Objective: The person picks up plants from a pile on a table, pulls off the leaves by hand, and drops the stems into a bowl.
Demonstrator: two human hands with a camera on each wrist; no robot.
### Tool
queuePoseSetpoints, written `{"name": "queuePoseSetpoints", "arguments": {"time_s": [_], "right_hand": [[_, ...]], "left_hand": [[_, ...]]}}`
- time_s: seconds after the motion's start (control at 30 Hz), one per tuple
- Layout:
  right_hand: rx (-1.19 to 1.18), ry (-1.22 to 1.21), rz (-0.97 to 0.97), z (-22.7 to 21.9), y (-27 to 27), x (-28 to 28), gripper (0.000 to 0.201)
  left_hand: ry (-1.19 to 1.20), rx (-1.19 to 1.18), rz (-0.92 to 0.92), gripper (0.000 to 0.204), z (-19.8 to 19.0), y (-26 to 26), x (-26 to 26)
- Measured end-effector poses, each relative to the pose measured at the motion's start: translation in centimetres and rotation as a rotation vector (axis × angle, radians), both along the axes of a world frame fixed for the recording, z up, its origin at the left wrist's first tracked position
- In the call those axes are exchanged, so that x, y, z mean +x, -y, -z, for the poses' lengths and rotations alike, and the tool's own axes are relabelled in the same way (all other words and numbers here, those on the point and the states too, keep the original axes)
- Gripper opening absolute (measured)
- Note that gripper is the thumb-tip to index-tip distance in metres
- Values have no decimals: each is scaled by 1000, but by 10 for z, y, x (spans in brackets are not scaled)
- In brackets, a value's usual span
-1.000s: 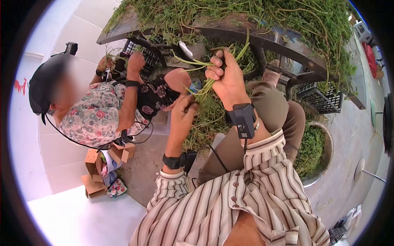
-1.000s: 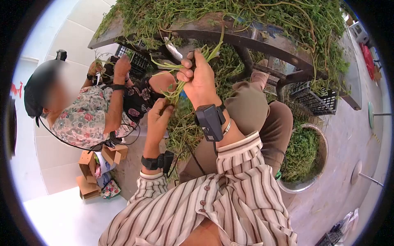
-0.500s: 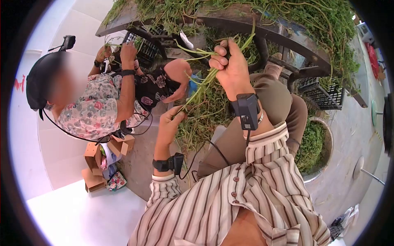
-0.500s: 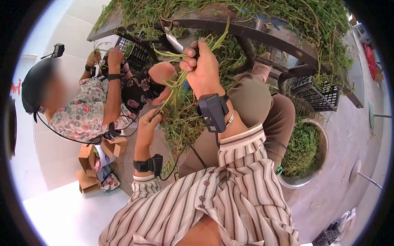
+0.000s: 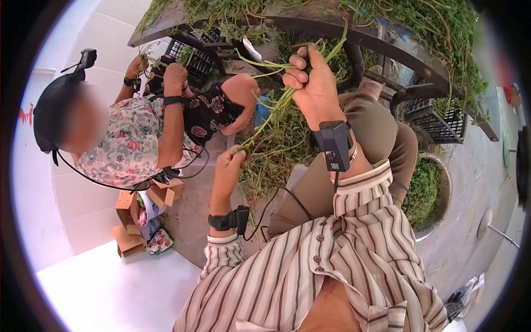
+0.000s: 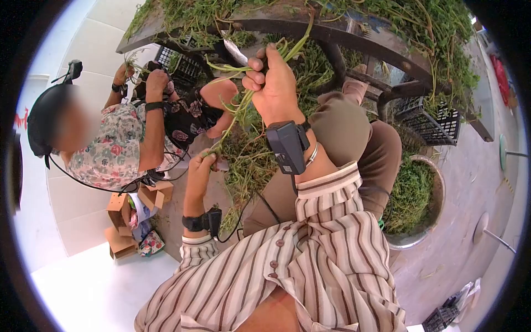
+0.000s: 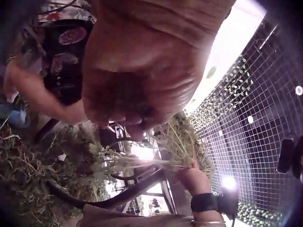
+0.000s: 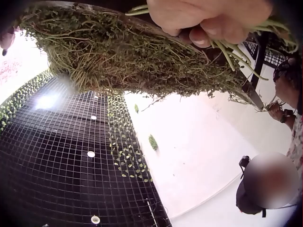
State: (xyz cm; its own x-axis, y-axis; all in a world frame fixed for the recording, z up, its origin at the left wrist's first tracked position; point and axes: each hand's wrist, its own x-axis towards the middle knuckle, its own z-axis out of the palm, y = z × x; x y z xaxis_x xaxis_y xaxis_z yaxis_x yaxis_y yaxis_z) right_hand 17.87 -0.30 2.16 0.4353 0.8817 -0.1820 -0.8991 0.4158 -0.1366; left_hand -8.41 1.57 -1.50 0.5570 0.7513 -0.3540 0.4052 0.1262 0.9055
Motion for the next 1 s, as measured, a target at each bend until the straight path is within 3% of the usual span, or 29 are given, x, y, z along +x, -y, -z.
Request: {"name": "queuePoseSetpoints", "arguments": {"time_s": [0.2,0.27,0.4,0.47,0.8,1.0], "right_hand": [[7,16,8,-1,0,1,22],[8,19,4,-1,0,1,21],[27,32,-5,1,0,1,22],[33,24,-5,2,-2,1,22],[55,16,3,3,-4,0,21],[-27,37,-35,2,-5,-3,20]], "left_hand": [[72,6,-25,23,-12,6,16],[159,-57,-40,36,-29,12,26],[306,-211,-73,49,-28,9,26],[293,-282,-106,38,-21,2,17],[217,-265,6,37,-26,5,10],[-120,-32,131,25,-13,2,23]]}}
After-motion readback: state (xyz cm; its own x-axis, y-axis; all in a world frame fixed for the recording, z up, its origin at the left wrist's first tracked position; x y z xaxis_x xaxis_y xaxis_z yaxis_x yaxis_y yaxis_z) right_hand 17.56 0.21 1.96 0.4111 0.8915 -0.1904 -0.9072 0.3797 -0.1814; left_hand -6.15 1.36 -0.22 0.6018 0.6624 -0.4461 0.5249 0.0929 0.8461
